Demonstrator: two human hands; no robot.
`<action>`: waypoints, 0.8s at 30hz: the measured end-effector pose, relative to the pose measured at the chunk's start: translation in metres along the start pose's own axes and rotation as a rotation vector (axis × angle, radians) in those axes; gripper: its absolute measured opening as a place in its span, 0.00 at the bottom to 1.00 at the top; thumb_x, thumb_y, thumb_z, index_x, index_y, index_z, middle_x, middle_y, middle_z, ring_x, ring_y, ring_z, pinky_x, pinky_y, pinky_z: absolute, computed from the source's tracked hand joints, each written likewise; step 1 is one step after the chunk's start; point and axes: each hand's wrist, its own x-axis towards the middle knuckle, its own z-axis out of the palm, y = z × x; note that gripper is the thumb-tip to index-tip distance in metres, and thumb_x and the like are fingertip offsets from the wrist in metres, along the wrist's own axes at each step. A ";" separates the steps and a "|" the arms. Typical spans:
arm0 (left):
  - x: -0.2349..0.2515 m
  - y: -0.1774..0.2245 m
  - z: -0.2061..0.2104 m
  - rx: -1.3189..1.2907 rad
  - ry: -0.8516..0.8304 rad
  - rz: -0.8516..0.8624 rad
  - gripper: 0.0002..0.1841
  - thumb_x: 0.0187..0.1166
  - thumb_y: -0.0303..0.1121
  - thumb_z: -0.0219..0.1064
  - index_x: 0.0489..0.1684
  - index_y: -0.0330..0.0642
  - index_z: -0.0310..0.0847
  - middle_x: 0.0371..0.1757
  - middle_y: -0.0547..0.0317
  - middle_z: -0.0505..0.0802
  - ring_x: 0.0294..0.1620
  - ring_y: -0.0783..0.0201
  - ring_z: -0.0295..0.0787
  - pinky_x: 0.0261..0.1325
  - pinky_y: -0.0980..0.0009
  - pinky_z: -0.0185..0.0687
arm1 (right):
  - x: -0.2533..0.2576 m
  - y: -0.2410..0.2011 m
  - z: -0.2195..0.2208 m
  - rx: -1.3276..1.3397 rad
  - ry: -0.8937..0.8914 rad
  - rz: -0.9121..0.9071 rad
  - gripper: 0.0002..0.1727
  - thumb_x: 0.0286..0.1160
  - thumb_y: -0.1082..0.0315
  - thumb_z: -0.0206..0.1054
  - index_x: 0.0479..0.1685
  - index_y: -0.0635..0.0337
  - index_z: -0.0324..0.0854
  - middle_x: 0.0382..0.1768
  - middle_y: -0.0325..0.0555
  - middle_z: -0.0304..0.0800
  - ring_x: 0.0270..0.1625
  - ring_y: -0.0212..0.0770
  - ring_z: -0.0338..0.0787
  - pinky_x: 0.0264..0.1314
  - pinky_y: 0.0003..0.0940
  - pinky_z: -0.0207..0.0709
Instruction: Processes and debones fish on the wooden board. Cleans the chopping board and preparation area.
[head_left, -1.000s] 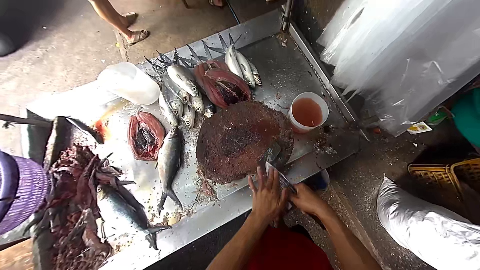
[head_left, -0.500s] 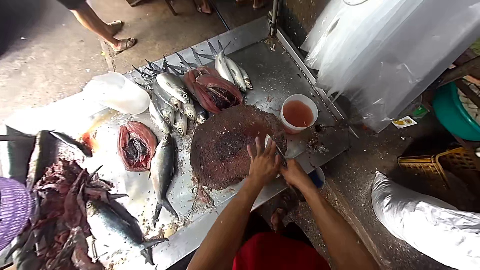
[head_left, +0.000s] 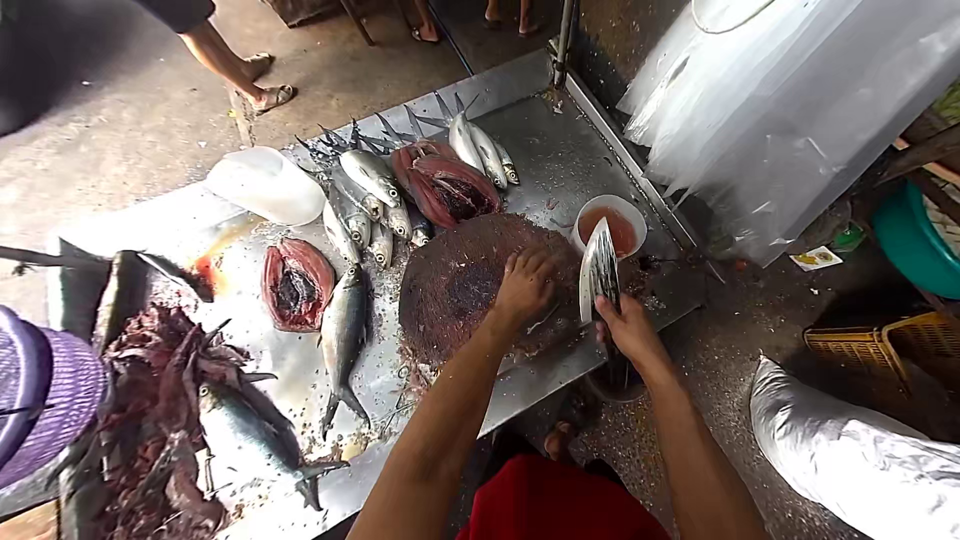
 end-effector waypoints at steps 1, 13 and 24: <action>-0.011 0.001 0.012 -0.037 -0.088 0.028 0.29 0.84 0.50 0.57 0.86 0.60 0.71 0.89 0.55 0.71 0.94 0.44 0.53 0.90 0.35 0.45 | -0.013 0.010 -0.003 0.012 -0.013 -0.009 0.23 0.93 0.55 0.56 0.68 0.69 0.74 0.34 0.52 0.89 0.27 0.42 0.91 0.35 0.41 0.91; -0.079 0.026 0.011 -0.323 0.280 -0.439 0.33 0.90 0.49 0.36 0.85 0.42 0.70 0.90 0.45 0.69 0.94 0.36 0.48 0.90 0.32 0.37 | -0.034 0.075 0.037 -0.277 -0.242 0.074 0.29 0.83 0.42 0.65 0.58 0.64 0.81 0.30 0.52 0.86 0.23 0.44 0.85 0.31 0.45 0.84; -0.158 0.084 0.038 0.098 -0.051 -0.270 0.39 0.89 0.61 0.29 0.93 0.49 0.60 0.94 0.59 0.64 0.96 0.38 0.44 0.86 0.22 0.32 | -0.031 0.070 0.043 -0.527 -0.441 0.030 0.30 0.85 0.42 0.61 0.53 0.66 0.83 0.35 0.56 0.87 0.31 0.49 0.88 0.41 0.51 0.85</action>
